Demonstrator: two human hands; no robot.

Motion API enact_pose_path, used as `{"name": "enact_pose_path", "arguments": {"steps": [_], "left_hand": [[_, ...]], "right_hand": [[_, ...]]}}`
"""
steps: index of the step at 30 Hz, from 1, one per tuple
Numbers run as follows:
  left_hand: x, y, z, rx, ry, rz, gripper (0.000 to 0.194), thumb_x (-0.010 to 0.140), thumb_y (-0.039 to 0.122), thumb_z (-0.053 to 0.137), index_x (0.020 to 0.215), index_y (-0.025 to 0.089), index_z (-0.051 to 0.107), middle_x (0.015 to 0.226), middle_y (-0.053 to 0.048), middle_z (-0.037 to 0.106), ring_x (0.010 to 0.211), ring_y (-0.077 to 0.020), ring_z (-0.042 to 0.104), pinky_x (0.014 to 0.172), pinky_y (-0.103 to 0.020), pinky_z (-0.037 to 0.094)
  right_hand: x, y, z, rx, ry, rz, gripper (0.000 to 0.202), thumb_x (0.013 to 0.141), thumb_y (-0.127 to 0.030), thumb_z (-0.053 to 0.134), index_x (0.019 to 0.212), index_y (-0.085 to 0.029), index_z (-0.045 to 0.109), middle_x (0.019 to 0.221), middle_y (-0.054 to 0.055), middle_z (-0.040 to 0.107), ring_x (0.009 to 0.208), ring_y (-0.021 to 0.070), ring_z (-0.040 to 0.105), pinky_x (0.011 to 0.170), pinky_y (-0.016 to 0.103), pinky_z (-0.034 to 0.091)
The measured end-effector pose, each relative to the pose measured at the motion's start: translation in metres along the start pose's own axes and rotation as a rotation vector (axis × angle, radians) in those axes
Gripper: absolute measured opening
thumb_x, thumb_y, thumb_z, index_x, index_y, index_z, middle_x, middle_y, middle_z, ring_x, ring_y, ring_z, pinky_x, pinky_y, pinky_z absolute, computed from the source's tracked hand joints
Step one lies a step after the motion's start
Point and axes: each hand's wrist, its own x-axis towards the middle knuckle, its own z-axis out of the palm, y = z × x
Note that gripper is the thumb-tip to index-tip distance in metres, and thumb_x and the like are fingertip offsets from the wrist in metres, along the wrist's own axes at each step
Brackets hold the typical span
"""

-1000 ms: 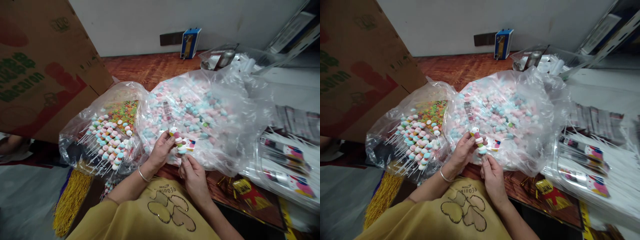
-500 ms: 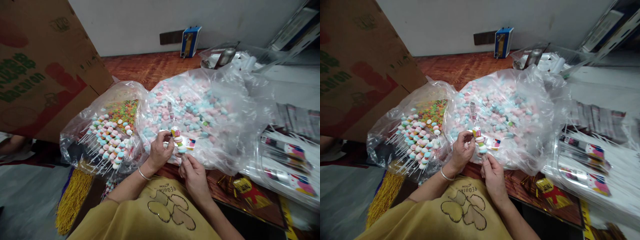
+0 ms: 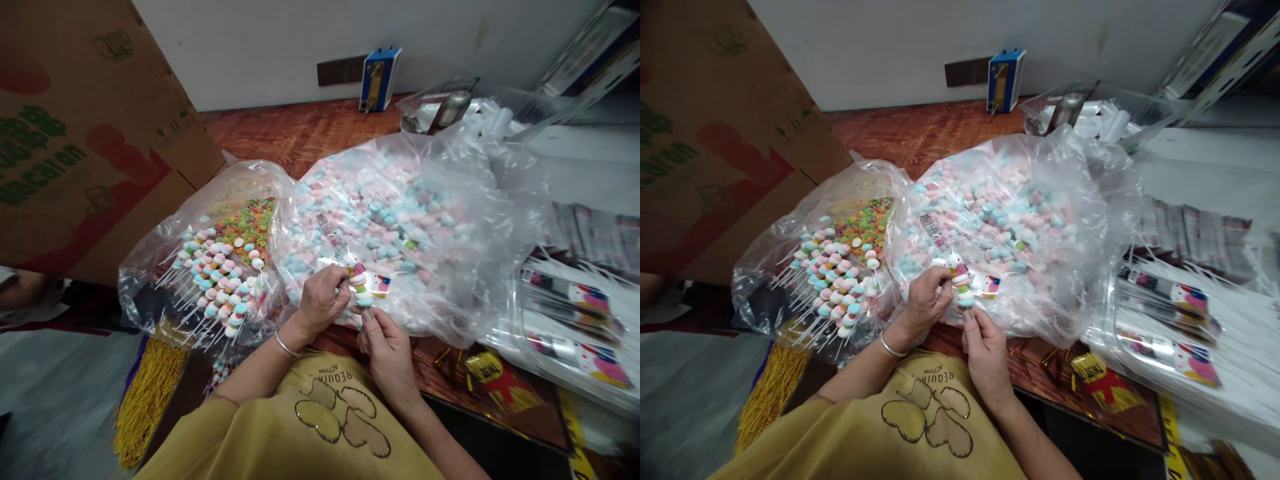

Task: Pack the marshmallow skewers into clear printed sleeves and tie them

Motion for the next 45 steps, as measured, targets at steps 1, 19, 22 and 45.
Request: {"name": "enact_pose_path", "arguments": {"steps": [1, 19, 22, 45], "left_hand": [[-0.001, 0.001, 0.000, -0.004, -0.016, -0.006, 0.019, 0.075, 0.007, 0.073, 0.082, 0.024, 0.075, 0.081, -0.003, 0.064, 0.080, -0.0191, 0.053, 0.088, -0.028, 0.040], [0.042, 0.031, 0.015, -1.005, 0.122, -0.411, 0.024, 0.081, 0.030, 0.083, 0.092, 0.016, 0.067, 0.066, 0.006, 0.055, 0.060, -0.0072, 0.056, 0.067, -0.023, 0.049], [0.041, 0.030, 0.021, -1.015, 0.167, -0.426, 0.027, 0.081, 0.035, 0.083, 0.092, 0.017, 0.066, 0.069, 0.005, 0.056, 0.062, -0.0077, 0.056, 0.067, -0.023, 0.049], [0.038, 0.039, 0.031, -0.964, 0.137, -0.515, 0.038, 0.091, 0.054, 0.067, 0.089, 0.016, 0.063, 0.072, 0.001, 0.056, 0.060, -0.0106, 0.055, 0.071, -0.028, 0.054]], "right_hand": [[0.000, -0.001, 0.000, -0.001, 0.004, -0.001, 0.037, 0.094, -0.057, 0.061, 0.091, -0.020, 0.064, 0.057, -0.009, 0.031, 0.049, 0.0094, 0.026, 0.045, 0.024, 0.023], [0.004, -0.014, -0.008, -0.756, 0.074, -0.573, 0.033, 0.100, -0.034, 0.057, 0.128, -0.017, 0.062, 0.101, 0.009, 0.073, 0.084, 0.0214, 0.066, 0.073, 0.031, 0.051], [0.002, -0.011, -0.017, -1.065, 0.201, -0.798, 0.028, 0.100, -0.025, 0.056, 0.123, -0.014, 0.067, 0.086, 0.009, 0.073, 0.072, 0.0201, 0.064, 0.067, 0.030, 0.046], [0.031, -0.016, -0.010, -1.261, 0.221, -1.188, 0.019, 0.103, -0.015, 0.052, 0.114, -0.007, 0.066, 0.069, 0.005, 0.070, 0.055, 0.0146, 0.054, 0.062, 0.032, 0.037]]}}
